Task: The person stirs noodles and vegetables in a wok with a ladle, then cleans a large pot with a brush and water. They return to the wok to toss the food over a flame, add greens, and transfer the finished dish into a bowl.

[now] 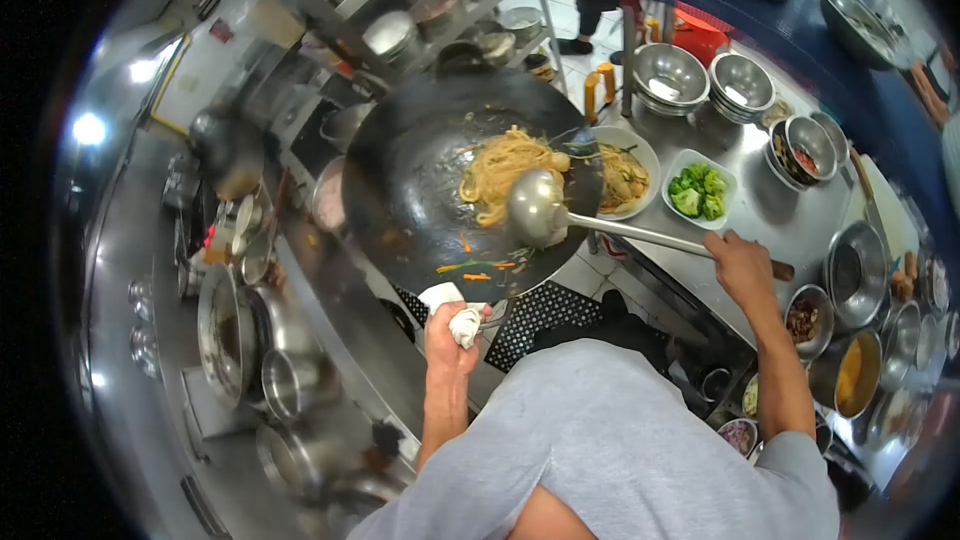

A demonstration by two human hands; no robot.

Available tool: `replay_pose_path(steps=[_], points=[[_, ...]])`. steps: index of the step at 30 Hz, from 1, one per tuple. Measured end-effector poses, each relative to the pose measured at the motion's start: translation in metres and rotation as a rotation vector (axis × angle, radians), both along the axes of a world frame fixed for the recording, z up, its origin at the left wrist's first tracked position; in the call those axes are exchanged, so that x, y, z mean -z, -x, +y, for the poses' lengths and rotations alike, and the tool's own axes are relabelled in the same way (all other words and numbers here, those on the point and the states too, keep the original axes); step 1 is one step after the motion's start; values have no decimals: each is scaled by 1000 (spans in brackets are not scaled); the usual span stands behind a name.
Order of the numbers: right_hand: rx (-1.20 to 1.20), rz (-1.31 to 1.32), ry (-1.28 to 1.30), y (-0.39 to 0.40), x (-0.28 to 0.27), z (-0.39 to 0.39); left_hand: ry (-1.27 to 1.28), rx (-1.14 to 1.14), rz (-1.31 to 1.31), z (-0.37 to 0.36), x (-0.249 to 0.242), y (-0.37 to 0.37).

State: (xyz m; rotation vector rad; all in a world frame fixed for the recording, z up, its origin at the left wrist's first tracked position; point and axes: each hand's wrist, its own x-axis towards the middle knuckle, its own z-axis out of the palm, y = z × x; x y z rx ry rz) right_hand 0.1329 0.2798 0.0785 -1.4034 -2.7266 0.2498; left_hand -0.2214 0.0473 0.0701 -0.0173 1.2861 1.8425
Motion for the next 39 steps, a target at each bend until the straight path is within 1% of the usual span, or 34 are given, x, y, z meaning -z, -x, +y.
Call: replay_pose_path(steps=[1, 3, 4, 5, 7, 9, 11, 13, 14, 17, 21, 23, 25, 27, 29, 30, 31, 33, 35, 37, 39], points=[[29, -1, 2, 1, 2, -3, 30, 5, 4, 0, 5, 1], [-50, 79, 6, 13, 16, -7, 16, -14, -19, 3, 9, 1], [-52, 69, 3, 12, 23, -6, 12, -27, -21, 5, 12, 2], [-32, 70, -1, 4, 31, -3, 9, -7, -20, 7, 12, 3], [38, 65, -65, -20, 43, 7, 21, -46, -20, 8, 12, 6], [68, 44, -80, -38, 43, 14, 14, -42, -22, 11, 16, 9], [94, 27, -99, -53, 38, 24, 5, -87, -25, 17, 14, 9], [124, 28, -155, -64, 31, 33, 12, -66, -9, 20, 15, 12], [157, -20, -162, -69, 31, 39, 13, -64, 15, 21, 15, 13], [180, -17, -186, -77, 21, 46, 19, -73, 64, 21, 19, 14], [173, 52, -105, -39, 22, 46, 32, -76, 85, 14, 15, 7], [180, 103, -3, 5, 30, 44, 16, -67, 73, 13, 8, -3], [207, 158, 113, 52, 32, 42, 36, -141, 51, 13, 2, -12], [225, 191, 155, 79, 32, 41, 35, -119, 50, 7, -1, -13], [199, 180, 227, 91, 31, 39, 21, -76, -3, 2, 5, -8], [173, 237, 164, 84, 44, 39, 0, -77, -7, 2, 3, -10], [156, 234, 160, 70, 52, 41, -6, -94, -9, 3, 4, -10], [224, 190, 157, 46, 49, 42, -22, -100, -13, 5, 9, -8], [225, 138, 70, 16, 59, 48, -43, -119, -5, 12, 13, -3], [226, 102, 41, -7, 62, 51, -59, -139, -15, 21, 7, -3], [237, 70, 12, -27, 62, 51, -53, -133, 2, 23, 13, 5]])
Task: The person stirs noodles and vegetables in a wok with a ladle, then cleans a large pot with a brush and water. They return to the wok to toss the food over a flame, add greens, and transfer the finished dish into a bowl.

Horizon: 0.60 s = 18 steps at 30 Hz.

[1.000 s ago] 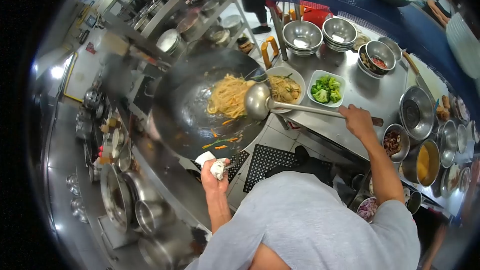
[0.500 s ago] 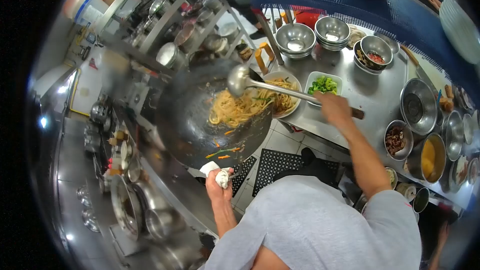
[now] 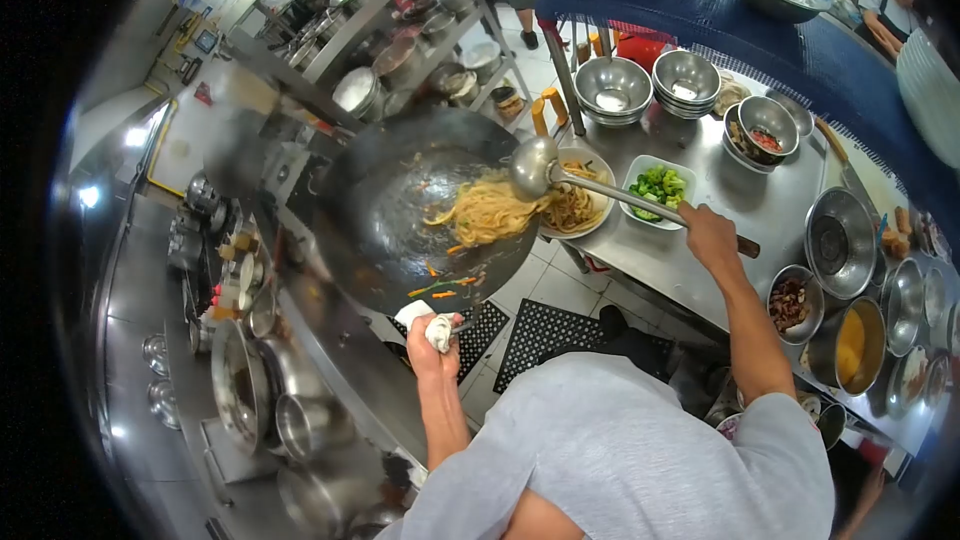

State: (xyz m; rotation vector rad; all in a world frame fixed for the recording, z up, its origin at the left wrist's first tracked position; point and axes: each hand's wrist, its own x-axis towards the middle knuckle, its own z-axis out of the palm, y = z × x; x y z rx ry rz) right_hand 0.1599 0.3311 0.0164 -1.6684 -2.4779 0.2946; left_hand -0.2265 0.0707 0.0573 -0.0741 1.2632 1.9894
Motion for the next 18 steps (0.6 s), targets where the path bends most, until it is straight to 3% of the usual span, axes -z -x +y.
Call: replay_pose_path(steps=[6, 14, 18], points=[[27, -14, -135, -29, -13, -14, -12, -51, 112, 17, 2, 3], [-110, 252, 86, 84, -8, -53, -25, -10, 89, 29, -12, -7], [-153, 197, 152, 98, -8, -51, 13, 51, 101, 20, -13, -3]])
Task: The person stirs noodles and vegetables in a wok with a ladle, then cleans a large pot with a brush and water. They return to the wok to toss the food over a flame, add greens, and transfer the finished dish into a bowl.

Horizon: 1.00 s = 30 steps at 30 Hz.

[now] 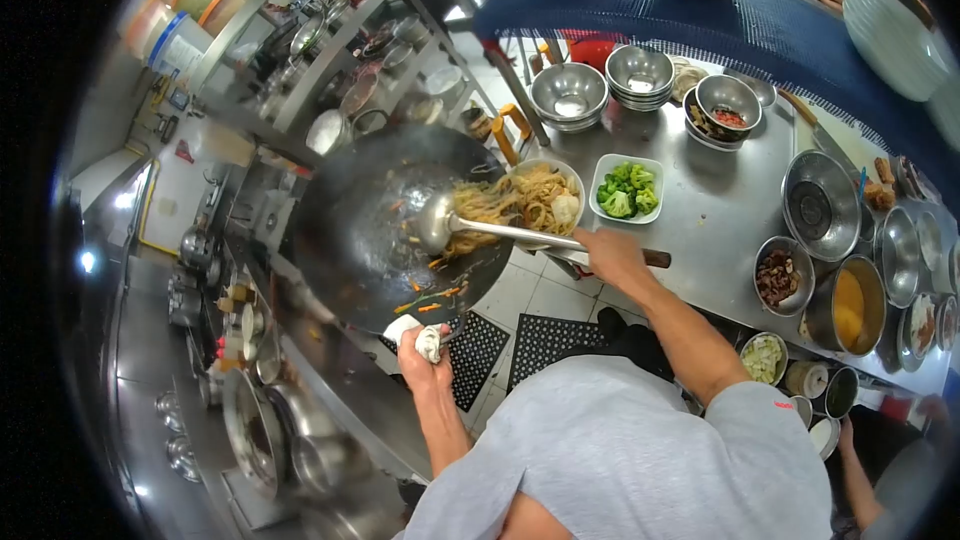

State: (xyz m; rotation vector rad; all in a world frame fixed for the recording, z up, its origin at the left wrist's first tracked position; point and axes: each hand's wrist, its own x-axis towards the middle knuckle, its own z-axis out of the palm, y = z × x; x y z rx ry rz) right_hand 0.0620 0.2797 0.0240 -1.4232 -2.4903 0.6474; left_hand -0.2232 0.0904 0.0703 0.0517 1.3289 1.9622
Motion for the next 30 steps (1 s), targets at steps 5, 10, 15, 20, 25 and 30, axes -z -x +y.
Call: replay_pose_path(steps=[5, 10, 15, 20, 25, 30], points=[[84, -42, -88, -58, 21, 17, -17, -32, 7, 0, 0, 3], [146, -164, -113, -101, 27, 29, -5, -26, 47, 5, 6, 12], [176, -209, -121, -139, 30, 30, -10, -38, 103, 6, 17, 26], [207, -252, -104, -156, 46, 22, -22, -39, 76, 0, 9, 33], [186, -159, 23, -150, 31, 15, -38, -103, 88, -9, 6, 29], [200, 55, 125, -72, 9, 17, -27, -89, 95, -26, 2, 13]])
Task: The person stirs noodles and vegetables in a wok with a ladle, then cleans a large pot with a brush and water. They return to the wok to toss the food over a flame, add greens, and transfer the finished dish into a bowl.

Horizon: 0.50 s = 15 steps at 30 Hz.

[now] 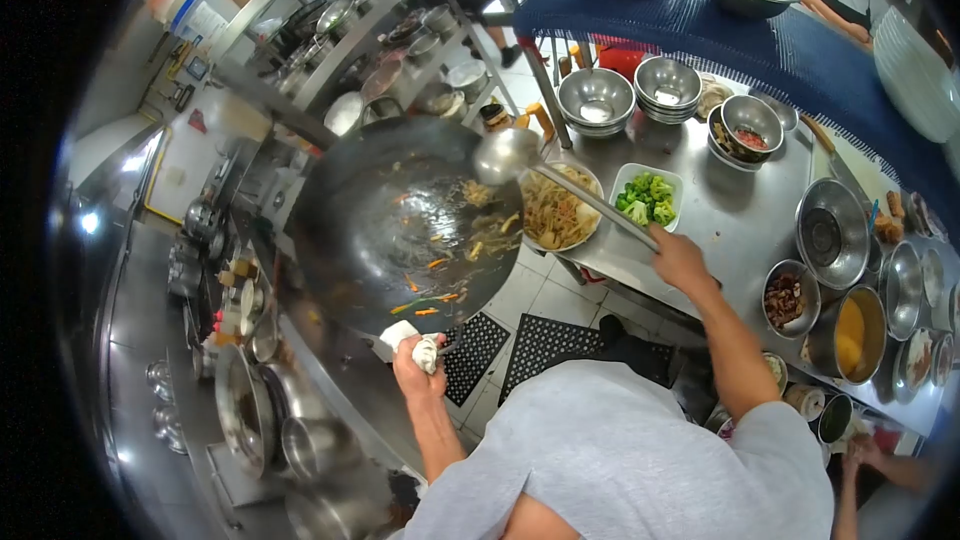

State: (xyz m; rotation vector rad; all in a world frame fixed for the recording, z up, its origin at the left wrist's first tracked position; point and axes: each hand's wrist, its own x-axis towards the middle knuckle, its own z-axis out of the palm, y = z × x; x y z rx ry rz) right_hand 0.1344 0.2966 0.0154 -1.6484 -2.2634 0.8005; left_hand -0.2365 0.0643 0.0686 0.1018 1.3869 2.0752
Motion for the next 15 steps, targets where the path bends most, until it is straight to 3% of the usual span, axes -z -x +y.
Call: replay_pose_path(steps=[4, 6, 8, 9, 12, 15], points=[[-46, 183, 66, 72, -13, 5, -25, -27, -36, -3, -7, -20], [-180, 55, 123, 84, -8, -5, -24, 28, -73, -3, -10, -25], [-221, 54, -101, 46, 17, -20, -107, 46, -30, 3, -15, -28], [-201, -60, -53, 18, 21, -12, -90, 38, -28, 5, -19, -28], [-178, -358, 1, -19, -32, -1, -61, 50, -29, 0, -22, -23], [-91, -478, 50, -15, -56, -3, -30, 107, -40, 1, -21, -21]])
